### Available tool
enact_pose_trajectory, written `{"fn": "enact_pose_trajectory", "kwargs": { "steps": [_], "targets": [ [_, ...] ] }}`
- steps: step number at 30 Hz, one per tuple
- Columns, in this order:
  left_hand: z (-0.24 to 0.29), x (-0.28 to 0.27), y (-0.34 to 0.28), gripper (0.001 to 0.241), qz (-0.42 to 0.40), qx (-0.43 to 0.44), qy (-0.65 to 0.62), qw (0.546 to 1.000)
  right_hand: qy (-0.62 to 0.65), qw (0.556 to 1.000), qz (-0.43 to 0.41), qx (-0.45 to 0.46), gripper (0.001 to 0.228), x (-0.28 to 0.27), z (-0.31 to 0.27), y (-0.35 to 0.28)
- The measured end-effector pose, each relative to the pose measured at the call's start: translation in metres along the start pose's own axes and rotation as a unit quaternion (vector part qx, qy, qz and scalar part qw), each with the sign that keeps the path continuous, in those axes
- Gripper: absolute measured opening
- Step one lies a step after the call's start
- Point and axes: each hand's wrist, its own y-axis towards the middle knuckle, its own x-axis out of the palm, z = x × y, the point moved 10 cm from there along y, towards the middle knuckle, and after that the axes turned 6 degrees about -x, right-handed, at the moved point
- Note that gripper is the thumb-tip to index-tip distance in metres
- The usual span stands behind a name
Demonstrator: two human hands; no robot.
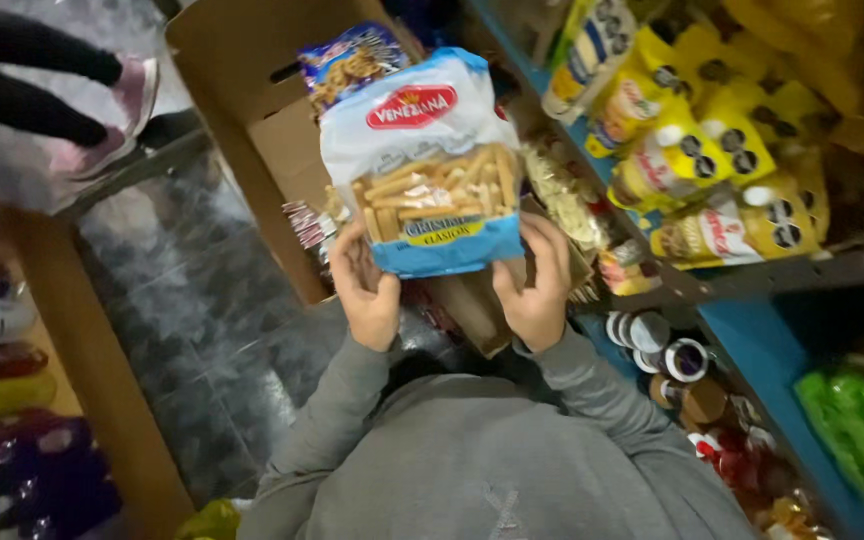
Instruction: The person takes various snack bags, including cookie and cracker bags, from a storage shelf and places them into a cardboard box.
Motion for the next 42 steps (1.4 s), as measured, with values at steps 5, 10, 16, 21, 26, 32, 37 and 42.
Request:
{"fn": "enact_pose_trajectory", "kwargs": {
  "steps": [5, 10, 16, 21, 26, 32, 37, 42],
  "targets": [
    [-0.043, -0.065, 0.007, 0.067, 0.106, -0.113, 0.038, 0.987, 0.012, 0.995, -0.091, 0.047, 0.038, 0.066, 0.020, 0.016],
    [-0.076, -0.094, 0.020, 0.068, 0.127, -0.154, 0.036, 0.979, -0.003, 0.989, -0.127, 0.076, 0.038, 0.107, 0.057, 0.019],
    [-0.112, -0.090, 0.022, 0.070, 0.089, -0.232, 0.099, 0.964, -0.030, 0.983, -0.165, 0.074, 0.031, 0.127, 0.110, 0.023],
    [-0.129, -0.078, 0.012, 0.062, 0.037, -0.290, 0.098, 0.951, -0.041, 0.974, -0.193, 0.111, 0.023, 0.125, 0.154, 0.011],
    [-0.127, -0.064, 0.012, 0.053, -0.051, -0.387, 0.317, 0.864, -0.128, 0.946, -0.269, 0.131, 0.025, 0.138, 0.190, -0.019],
    [-0.142, -0.054, 0.020, 0.056, -0.152, -0.434, 0.446, 0.768, -0.256, 0.914, -0.311, 0.044, 0.024, 0.146, 0.179, -0.019],
    [-0.169, -0.055, 0.014, 0.070, -0.199, -0.445, 0.476, 0.732, -0.321, 0.889, -0.326, 0.029, 0.027, 0.159, 0.180, -0.028],
    [-0.156, -0.041, 0.025, 0.070, -0.213, -0.439, 0.406, 0.773, -0.360, 0.876, -0.320, 0.003, 0.029, 0.163, 0.172, -0.025]
  ]
}}
